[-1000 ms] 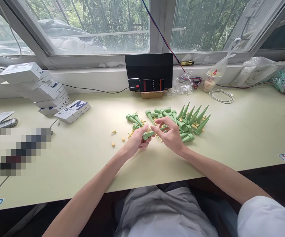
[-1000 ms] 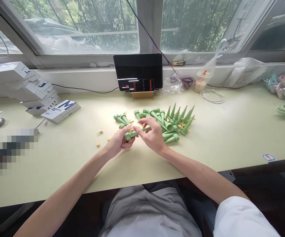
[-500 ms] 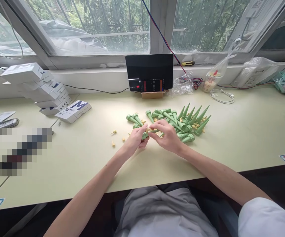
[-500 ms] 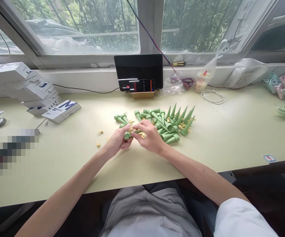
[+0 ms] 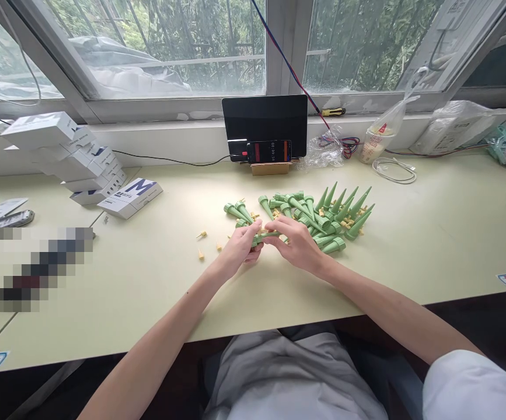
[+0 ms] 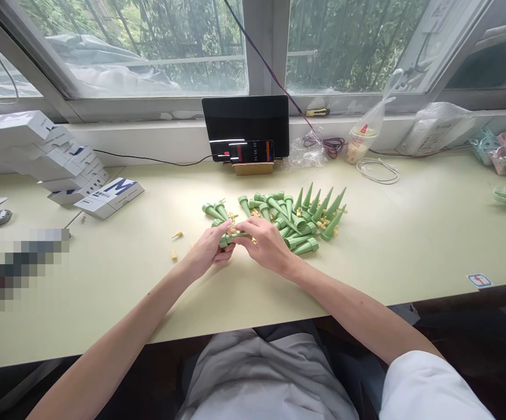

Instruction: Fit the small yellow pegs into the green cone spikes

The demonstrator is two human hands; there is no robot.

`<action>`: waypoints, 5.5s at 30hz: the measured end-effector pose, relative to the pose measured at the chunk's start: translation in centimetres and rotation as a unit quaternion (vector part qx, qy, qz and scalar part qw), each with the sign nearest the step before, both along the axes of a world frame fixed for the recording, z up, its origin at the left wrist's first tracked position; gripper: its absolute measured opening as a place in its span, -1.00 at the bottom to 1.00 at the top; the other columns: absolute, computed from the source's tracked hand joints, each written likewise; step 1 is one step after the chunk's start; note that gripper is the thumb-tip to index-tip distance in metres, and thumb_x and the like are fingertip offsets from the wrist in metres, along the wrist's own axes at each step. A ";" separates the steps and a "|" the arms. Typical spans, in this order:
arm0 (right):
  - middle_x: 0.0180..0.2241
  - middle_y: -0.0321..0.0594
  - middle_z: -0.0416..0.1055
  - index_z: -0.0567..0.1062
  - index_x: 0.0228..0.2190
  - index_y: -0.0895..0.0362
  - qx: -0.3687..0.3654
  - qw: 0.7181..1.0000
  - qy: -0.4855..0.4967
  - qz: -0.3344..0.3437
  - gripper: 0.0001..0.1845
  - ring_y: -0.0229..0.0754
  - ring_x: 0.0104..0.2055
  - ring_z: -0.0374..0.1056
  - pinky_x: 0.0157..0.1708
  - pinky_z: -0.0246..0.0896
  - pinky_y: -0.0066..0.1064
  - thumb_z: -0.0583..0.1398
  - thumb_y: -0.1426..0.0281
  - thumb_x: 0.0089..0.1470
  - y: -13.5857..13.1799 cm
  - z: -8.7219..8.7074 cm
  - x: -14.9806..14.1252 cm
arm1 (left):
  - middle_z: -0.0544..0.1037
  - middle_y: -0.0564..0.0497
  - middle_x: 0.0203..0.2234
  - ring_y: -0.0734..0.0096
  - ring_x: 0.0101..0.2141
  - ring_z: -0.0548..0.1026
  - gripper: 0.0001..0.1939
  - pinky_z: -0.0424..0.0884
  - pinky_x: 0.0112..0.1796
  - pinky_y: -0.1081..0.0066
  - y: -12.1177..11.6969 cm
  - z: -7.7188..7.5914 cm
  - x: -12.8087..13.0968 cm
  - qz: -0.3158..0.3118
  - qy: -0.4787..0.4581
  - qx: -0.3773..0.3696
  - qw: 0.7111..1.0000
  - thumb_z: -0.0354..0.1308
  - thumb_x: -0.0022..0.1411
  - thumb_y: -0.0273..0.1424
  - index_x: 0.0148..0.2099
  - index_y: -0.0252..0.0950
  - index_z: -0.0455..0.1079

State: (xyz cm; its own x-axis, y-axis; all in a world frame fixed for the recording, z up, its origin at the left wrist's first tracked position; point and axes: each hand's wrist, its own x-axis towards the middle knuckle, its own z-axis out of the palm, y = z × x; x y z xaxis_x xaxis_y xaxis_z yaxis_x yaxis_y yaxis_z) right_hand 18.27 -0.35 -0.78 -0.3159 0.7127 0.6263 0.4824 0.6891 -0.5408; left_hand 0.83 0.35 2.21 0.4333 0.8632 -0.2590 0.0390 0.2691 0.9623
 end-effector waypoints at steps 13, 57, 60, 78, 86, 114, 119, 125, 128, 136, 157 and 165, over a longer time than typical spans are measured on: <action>-0.36 -0.19 0.43 0.53 -0.28 0.07 0.038 0.999 -0.023 -0.017 -0.82 -0.20 -0.39 0.30 -0.34 0.20 -0.38 0.16 0.28 0.30 -0.2 -0.3 0.1 | 0.13 0.13 -0.63 0.66 -0.68 0.02 -0.49 -0.11 -0.64 0.52 0.1 0.1 -0.3 -0.026 -0.007 0.010 1.000 0.11 0.27 0.01 -0.48 -0.28 0.13; -0.46 -0.27 0.48 0.55 -0.42 0.11 -0.186 0.956 0.227 0.010 -0.70 -0.20 -0.54 0.49 -0.69 0.36 -0.45 0.29 0.12 0.11 -0.8 0.3 -0.8 | 0.18 0.11 -0.61 0.68 -0.67 -0.06 -0.58 -0.15 -0.61 0.51 0.2 -0.5 -0.4 -0.054 -0.010 0.019 0.998 0.11 0.27 -0.06 -0.41 -0.30 0.27; -0.47 -0.23 0.50 0.55 -0.41 0.15 -0.237 0.940 0.245 0.019 -0.60 -0.16 -0.54 0.52 -0.74 0.31 -0.50 0.32 0.04 0.04 -0.9 0.4 -0.7 | 0.18 0.12 -0.61 0.68 -0.66 -0.05 -0.58 -0.13 -0.61 0.52 0.3 -0.6 -0.5 -0.056 -0.009 0.026 0.998 0.10 0.29 -0.06 -0.42 -0.31 0.25; -0.58 -0.32 0.45 0.51 -0.44 0.19 -0.377 0.862 0.329 0.083 -0.57 -0.23 -0.67 0.43 -0.73 0.28 -0.50 0.47 0.13 -0.17 -0.3 1.2 -0.3 | 0.11 0.16 -0.63 0.68 -0.66 -0.06 -0.56 -0.14 -0.61 0.52 0.2 -0.6 -0.5 -0.055 -0.014 0.022 0.998 0.11 0.29 -0.07 -0.45 -0.30 0.18; -0.62 -0.36 0.39 0.52 -0.48 0.18 -0.389 0.857 0.330 0.077 -0.58 -0.34 -0.73 0.29 -0.78 0.11 -0.52 0.47 0.12 -0.18 0.0 0.9 -0.1 | 0.11 0.15 -0.63 0.69 -0.66 -0.04 -0.55 -0.15 -0.62 0.53 0.3 -0.9 -0.5 -0.053 -0.013 0.031 0.998 0.09 0.30 -0.08 -0.46 -0.30 0.17; -0.35 -0.24 0.38 0.51 -0.37 0.10 -0.143 0.977 0.147 0.066 -0.78 -0.28 -0.42 0.24 -0.48 0.20 -0.42 0.34 0.22 0.09 -0.1 0.4 -0.3 | 0.10 0.15 -0.64 0.69 -0.67 -0.05 -0.54 -0.14 -0.62 0.54 0.2 -0.5 -0.4 -0.028 -0.001 0.031 0.999 0.14 0.26 -0.06 -0.48 -0.29 0.15; -0.38 -0.27 0.31 0.48 -0.42 0.11 -0.125 0.980 0.143 0.066 -0.78 -0.33 -0.49 0.16 -0.52 0.13 -0.43 0.32 0.24 0.11 0.0 0.1 -0.3 | 0.10 0.15 -0.64 0.68 -0.66 -0.04 -0.52 -0.14 -0.62 0.54 0.2 -0.5 -0.4 -0.036 0.004 0.033 0.999 0.14 0.25 -0.05 -0.49 -0.29 0.13; -0.40 -0.27 0.29 0.46 -0.46 0.10 -0.096 0.984 0.133 0.066 -0.75 -0.29 -0.47 0.20 -0.52 0.15 -0.41 0.30 0.23 0.15 0.0 0.0 -0.3 | 0.09 0.15 -0.62 0.68 -0.65 -0.05 -0.52 -0.15 -0.61 0.54 0.2 -0.5 -0.3 -0.042 0.007 0.035 0.998 0.15 0.25 -0.04 -0.48 -0.29 0.14; -0.41 -0.24 0.33 0.46 -0.47 0.10 -0.078 0.988 0.117 0.057 -0.71 -0.25 -0.44 0.26 -0.48 0.22 -0.39 0.27 0.19 0.18 -0.1 -0.1 -0.3 | 0.08 0.15 -0.62 0.68 -0.65 -0.06 -0.52 -0.16 -0.61 0.53 0.3 -0.6 -0.4 -0.045 0.011 0.034 0.998 0.13 0.28 -0.05 -0.48 -0.30 0.15; -0.43 -0.23 0.38 0.47 -0.47 0.09 -0.024 0.994 0.094 0.049 -0.71 -0.23 -0.42 0.30 -0.40 0.24 -0.36 0.24 0.18 0.22 0.0 -0.3 -0.2 | 0.09 0.14 -0.62 0.68 -0.65 -0.05 -0.52 -0.15 -0.60 0.53 0.3 -0.7 -0.5 -0.053 0.014 0.053 0.997 0.13 0.28 -0.05 -0.49 -0.30 0.15; -0.48 -0.24 0.33 0.57 -0.45 0.08 -0.142 0.974 0.173 0.041 -0.66 -0.24 -0.49 0.29 -0.50 0.31 -0.36 0.26 0.09 0.16 -0.4 0.1 -0.5 | 0.05 0.14 -0.62 0.63 -0.64 -0.11 -0.56 -0.19 -0.59 0.48 0.1 -0.5 -0.4 -0.050 0.018 0.042 0.998 0.12 0.24 -0.02 -0.45 -0.27 0.22; -0.45 -0.23 0.36 0.59 -0.41 0.09 -0.128 0.976 0.168 0.046 -0.69 -0.23 -0.45 0.32 -0.44 0.33 -0.34 0.28 0.10 0.14 -0.3 0.3 -0.4 | 0.06 0.14 -0.61 0.64 -0.63 -0.10 -0.58 -0.16 -0.59 0.49 0.2 -0.8 -0.4 -0.039 0.015 0.064 0.997 0.10 0.28 -0.05 -0.42 -0.30 0.31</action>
